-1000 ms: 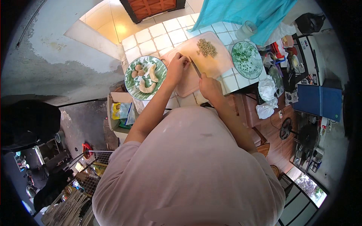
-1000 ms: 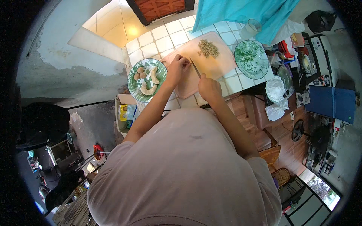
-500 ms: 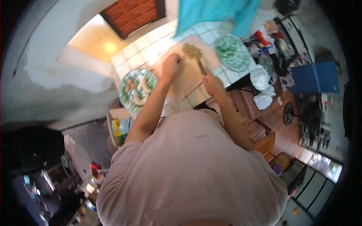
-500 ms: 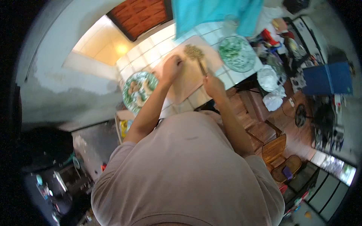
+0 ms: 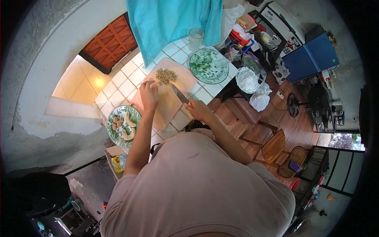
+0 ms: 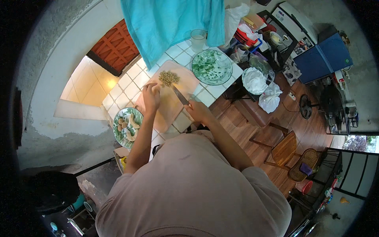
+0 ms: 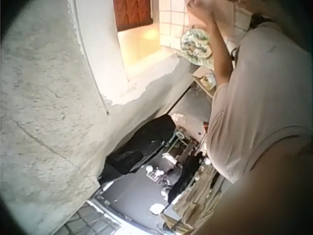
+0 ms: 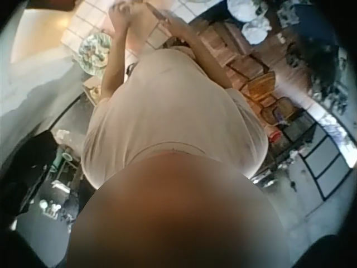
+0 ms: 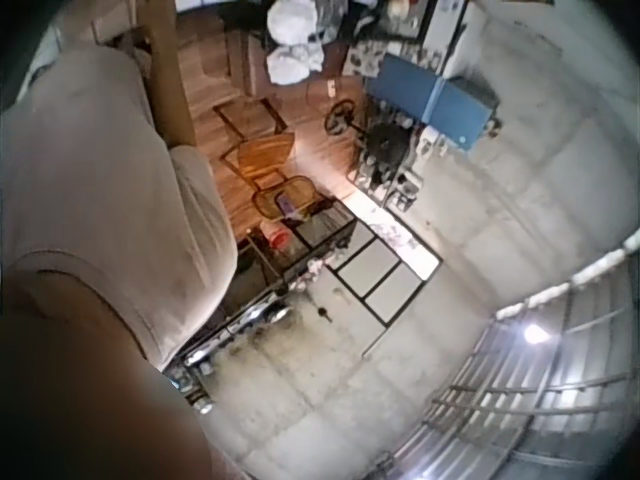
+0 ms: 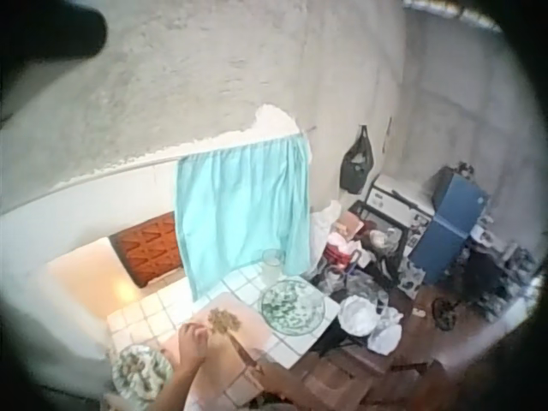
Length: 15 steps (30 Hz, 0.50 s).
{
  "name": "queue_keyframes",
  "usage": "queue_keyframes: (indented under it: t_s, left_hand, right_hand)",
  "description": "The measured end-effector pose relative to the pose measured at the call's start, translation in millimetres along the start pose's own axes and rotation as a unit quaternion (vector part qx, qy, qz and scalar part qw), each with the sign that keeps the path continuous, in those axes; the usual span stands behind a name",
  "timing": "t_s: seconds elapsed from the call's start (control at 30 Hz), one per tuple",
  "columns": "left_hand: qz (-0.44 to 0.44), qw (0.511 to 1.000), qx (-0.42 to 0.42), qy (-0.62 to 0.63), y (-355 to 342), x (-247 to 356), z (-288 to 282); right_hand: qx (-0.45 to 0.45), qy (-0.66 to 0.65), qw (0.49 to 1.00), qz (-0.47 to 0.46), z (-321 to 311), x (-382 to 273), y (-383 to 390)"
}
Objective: Chopping garlic or ginger into small pieces on a cutting board using a knife.
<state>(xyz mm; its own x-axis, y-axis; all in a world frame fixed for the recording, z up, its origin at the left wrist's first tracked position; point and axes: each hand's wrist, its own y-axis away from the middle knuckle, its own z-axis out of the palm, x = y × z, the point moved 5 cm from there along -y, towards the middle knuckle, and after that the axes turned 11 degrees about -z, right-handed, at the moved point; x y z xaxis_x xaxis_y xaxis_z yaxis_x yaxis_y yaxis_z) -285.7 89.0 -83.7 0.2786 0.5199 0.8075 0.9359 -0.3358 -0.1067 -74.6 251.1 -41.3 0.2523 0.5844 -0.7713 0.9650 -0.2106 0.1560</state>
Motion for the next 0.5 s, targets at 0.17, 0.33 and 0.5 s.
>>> queue_keyframes:
  t_s: [0.17, 0.33, 0.5]
  left_hand:
    - [-0.017, 0.98, 0.031, -0.198, 69, 2, 12]
    - [0.033, 0.986, 0.009, -0.166, 71, 23, 3]
    - [0.008, 0.993, 0.015, -0.113, 66, 16, -18]
  right_hand:
    - [-0.046, -0.089, 0.995, 0.002, 0, 7, -14]
    - [-0.128, -0.177, 0.976, -0.024, -9, -6, -37]
    - [-0.226, -0.186, 0.955, -0.055, -2, -4, -72]
